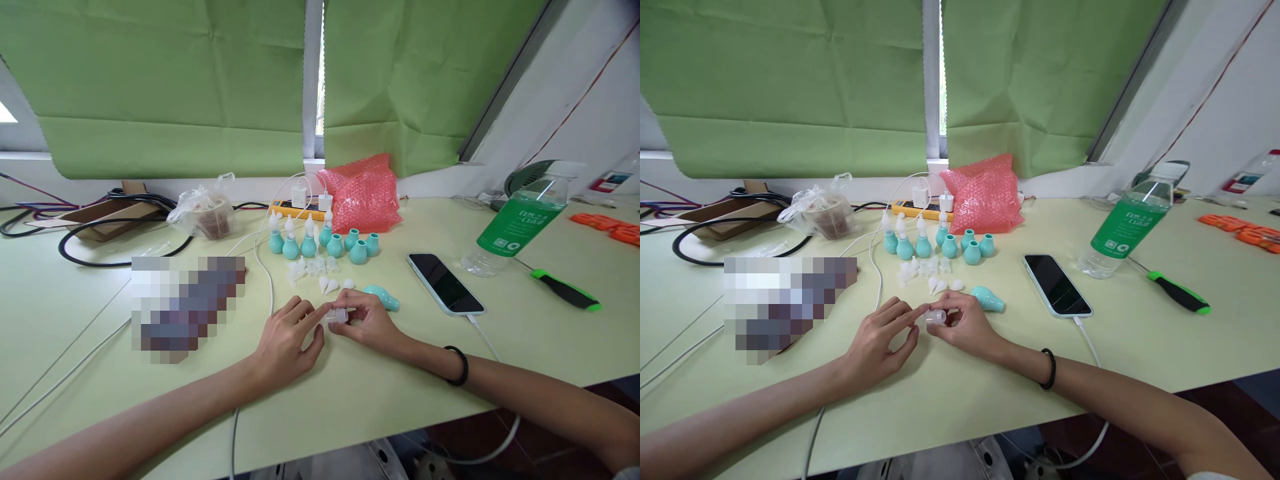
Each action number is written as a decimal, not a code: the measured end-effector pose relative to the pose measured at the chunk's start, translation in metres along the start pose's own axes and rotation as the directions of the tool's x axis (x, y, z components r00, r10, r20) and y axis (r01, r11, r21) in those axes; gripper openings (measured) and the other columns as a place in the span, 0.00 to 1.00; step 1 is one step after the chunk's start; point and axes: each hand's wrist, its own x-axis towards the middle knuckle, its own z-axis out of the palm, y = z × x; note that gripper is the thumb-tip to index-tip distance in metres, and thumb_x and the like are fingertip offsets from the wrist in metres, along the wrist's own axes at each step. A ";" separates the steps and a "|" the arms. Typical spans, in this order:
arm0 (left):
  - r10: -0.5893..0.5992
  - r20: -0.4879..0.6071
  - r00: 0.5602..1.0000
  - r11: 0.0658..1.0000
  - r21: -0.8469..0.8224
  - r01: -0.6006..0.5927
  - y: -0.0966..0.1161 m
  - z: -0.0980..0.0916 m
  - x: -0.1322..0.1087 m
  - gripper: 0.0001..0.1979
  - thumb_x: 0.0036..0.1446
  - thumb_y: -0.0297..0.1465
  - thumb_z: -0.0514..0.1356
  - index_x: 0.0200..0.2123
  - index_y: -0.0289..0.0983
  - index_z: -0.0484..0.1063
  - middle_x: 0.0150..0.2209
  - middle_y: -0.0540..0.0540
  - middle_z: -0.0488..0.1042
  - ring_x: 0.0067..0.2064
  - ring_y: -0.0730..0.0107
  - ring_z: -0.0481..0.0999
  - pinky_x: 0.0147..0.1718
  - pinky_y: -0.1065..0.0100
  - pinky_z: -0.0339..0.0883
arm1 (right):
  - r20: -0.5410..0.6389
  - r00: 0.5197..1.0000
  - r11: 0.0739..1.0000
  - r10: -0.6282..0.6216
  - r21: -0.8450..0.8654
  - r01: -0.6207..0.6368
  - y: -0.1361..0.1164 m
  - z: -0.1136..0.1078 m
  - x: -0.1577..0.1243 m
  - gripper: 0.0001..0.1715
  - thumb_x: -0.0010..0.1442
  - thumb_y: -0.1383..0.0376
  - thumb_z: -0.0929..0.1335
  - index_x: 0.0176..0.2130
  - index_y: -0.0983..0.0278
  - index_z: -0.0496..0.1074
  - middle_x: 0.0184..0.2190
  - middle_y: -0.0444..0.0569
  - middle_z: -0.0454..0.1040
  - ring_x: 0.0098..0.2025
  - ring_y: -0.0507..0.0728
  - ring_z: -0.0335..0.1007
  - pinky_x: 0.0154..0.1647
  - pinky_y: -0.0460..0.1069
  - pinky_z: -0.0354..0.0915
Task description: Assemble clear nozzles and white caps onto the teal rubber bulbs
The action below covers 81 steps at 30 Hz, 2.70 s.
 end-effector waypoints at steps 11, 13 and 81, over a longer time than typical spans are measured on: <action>0.062 0.064 0.996 0.988 0.140 -0.071 0.001 -0.002 0.000 0.18 0.52 0.27 0.50 0.48 0.33 0.62 0.30 0.42 0.70 0.32 0.65 0.67 0.27 0.64 0.64 | -0.044 0.997 0.991 -0.063 -0.121 0.058 -0.001 0.000 0.000 0.08 0.45 0.68 0.68 0.31 0.65 0.72 0.27 0.45 0.64 0.28 0.49 0.63 0.23 0.44 0.63; -0.004 0.072 0.997 0.999 -0.051 0.008 0.001 -0.003 0.001 0.18 0.54 0.29 0.50 0.49 0.33 0.62 0.34 0.41 0.70 0.35 0.66 0.68 0.31 0.64 0.66 | -0.037 0.996 0.990 -0.078 -0.122 0.073 -0.001 -0.001 0.000 0.08 0.45 0.68 0.68 0.31 0.65 0.72 0.28 0.46 0.64 0.28 0.49 0.63 0.23 0.44 0.62; -0.226 0.510 0.830 0.284 -0.781 0.557 -0.011 -0.011 0.015 0.11 0.50 0.33 0.55 0.31 0.33 0.75 0.28 0.47 0.73 0.29 0.73 0.68 0.32 0.72 0.61 | 0.000 0.962 0.960 -0.274 -0.050 0.274 -0.001 0.000 -0.002 0.14 0.46 0.71 0.69 0.36 0.59 0.74 0.26 0.44 0.62 0.27 0.48 0.60 0.23 0.44 0.60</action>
